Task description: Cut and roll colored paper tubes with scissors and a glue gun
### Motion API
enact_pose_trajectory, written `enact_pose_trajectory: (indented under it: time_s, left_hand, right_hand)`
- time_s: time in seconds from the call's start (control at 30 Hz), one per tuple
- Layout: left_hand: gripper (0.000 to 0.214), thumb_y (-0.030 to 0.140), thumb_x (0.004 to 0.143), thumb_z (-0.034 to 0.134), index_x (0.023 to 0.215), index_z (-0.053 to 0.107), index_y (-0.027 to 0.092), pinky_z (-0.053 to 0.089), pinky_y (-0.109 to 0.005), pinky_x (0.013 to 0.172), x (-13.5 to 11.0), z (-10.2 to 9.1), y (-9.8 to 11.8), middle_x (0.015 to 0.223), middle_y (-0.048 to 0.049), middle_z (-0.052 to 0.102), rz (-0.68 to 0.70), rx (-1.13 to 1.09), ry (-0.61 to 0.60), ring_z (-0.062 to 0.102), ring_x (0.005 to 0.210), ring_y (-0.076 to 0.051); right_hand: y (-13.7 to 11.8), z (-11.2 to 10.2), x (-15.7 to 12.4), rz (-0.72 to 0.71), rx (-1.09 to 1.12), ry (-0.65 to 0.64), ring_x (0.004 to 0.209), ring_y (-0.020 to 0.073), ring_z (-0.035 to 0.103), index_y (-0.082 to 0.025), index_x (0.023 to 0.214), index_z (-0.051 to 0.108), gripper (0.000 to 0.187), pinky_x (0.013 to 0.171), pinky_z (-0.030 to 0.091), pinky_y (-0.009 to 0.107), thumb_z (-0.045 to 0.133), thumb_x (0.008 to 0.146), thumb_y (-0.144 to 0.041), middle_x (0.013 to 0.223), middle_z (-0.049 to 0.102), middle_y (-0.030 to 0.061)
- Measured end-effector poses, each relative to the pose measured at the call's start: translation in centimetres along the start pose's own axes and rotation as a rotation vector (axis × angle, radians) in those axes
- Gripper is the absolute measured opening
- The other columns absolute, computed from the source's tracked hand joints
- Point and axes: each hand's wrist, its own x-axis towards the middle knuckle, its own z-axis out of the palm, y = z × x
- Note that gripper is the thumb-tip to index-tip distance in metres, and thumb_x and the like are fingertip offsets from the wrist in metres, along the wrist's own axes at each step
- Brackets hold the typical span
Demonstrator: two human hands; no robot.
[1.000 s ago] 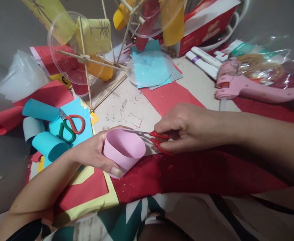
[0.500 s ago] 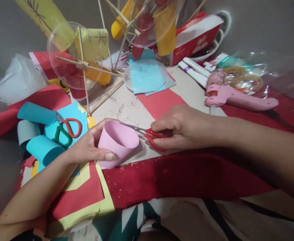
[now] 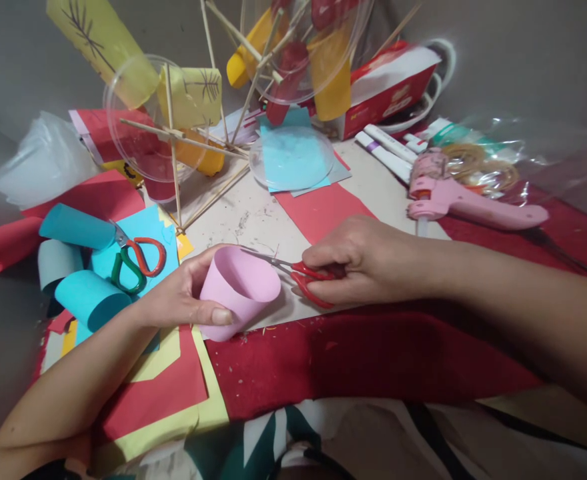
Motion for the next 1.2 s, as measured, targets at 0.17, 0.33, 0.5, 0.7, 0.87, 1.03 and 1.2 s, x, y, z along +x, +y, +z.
enact_pose_trajectory:
  time_s: [0.17, 0.33, 0.5, 0.7, 0.87, 1.03, 1.2]
  left_hand:
    - [0.089, 0.045, 0.074, 0.088, 0.15, 0.046, 0.028, 0.056, -0.035, 0.097, 0.2, 0.4, -0.3, 0.136, -0.011, 0.066, 0.062, 0.13, 0.253, 0.067, 0.12, -0.029]
    - [0.108, 0.055, 0.065, 0.092, 0.153, 0.04, 0.022, 0.049, -0.045, 0.113, 0.1, 1.2, 0.0, 0.152, -0.0161, 0.053, 0.048, 0.436, 0.394, 0.055, 0.138, -0.037]
    - [0.091, 0.053, 0.069, 0.091, 0.141, 0.049, 0.017, 0.058, -0.042, 0.1, 0.1, 1.8, 0.6, 0.137, -0.0158, 0.064, 0.079, 0.652, 0.43, 0.065, 0.122, -0.034]
    - [0.082, 0.053, 0.072, 0.088, 0.139, 0.054, 0.02, 0.061, -0.037, 0.091, -0.1, 1.7, 0.8, 0.129, -0.0115, 0.068, 0.1, 0.655, 0.406, 0.07, 0.112, -0.03]
    - [0.08, 0.05, 0.072, 0.09, 0.138, 0.054, 0.02, 0.06, -0.037, 0.094, -0.2, 1.4, 0.7, 0.13, -0.0123, 0.068, 0.154, 0.667, 0.383, 0.069, 0.114, -0.03]
    - [0.079, 0.045, 0.072, 0.091, 0.137, 0.055, 0.019, 0.059, -0.035, 0.096, -0.3, 1.2, 0.9, 0.131, -0.012, 0.067, 0.198, 0.68, 0.38, 0.069, 0.116, -0.028]
    - [0.077, 0.045, 0.072, 0.091, 0.136, 0.055, 0.019, 0.06, -0.036, 0.093, -0.4, 1.1, 1.0, 0.127, -0.012, 0.068, 0.199, 0.673, 0.369, 0.069, 0.111, -0.028]
  right_hand:
    - [-0.1, 0.0, 0.2, 0.161, -0.044, 0.036, 0.047, 0.0084, 0.028, -0.021, 0.056, 0.038, 0.037, 0.051, 0.023, 0.03, 0.055, 0.088, -0.03, 0.046, 0.039, -0.0039]
    - [-0.2, 0.1, 0.3, 0.23, -0.023, 0.063, 0.047, 0.0084, 0.031, -0.02, 0.053, 0.043, 0.042, 0.051, 0.024, 0.028, 0.051, 0.089, -0.039, 0.046, 0.049, -0.0021]
    - [-0.2, 0.2, 0.3, 0.207, -0.031, 0.065, 0.048, 0.0078, 0.024, -0.02, 0.053, 0.038, 0.04, 0.05, 0.02, 0.028, 0.052, 0.086, -0.038, 0.045, 0.036, -0.0053]
    - [-0.5, 0.0, 0.4, 0.202, -0.03, 0.076, 0.05, 0.0082, 0.02, -0.021, 0.053, 0.03, 0.04, 0.05, 0.018, 0.029, 0.054, 0.081, -0.037, 0.048, 0.026, -0.0064]
    - [-0.5, -0.2, 0.3, 0.192, -0.025, 0.08, 0.05, 0.0084, 0.02, -0.021, 0.054, 0.03, 0.04, 0.05, 0.019, 0.029, 0.055, 0.082, -0.033, 0.049, 0.024, -0.0065]
    - [-0.5, -0.2, 0.1, 0.12, -0.015, 0.097, 0.05, 0.0089, 0.019, -0.022, 0.055, 0.031, 0.037, 0.051, 0.019, 0.031, 0.053, 0.084, -0.028, 0.048, 0.027, -0.006]
    - [-0.5, -0.5, 0.0, 0.115, -0.03, 0.089, 0.048, 0.0084, 0.024, -0.021, 0.055, 0.035, 0.035, 0.052, 0.021, 0.03, 0.054, 0.084, -0.029, 0.048, 0.031, -0.006]
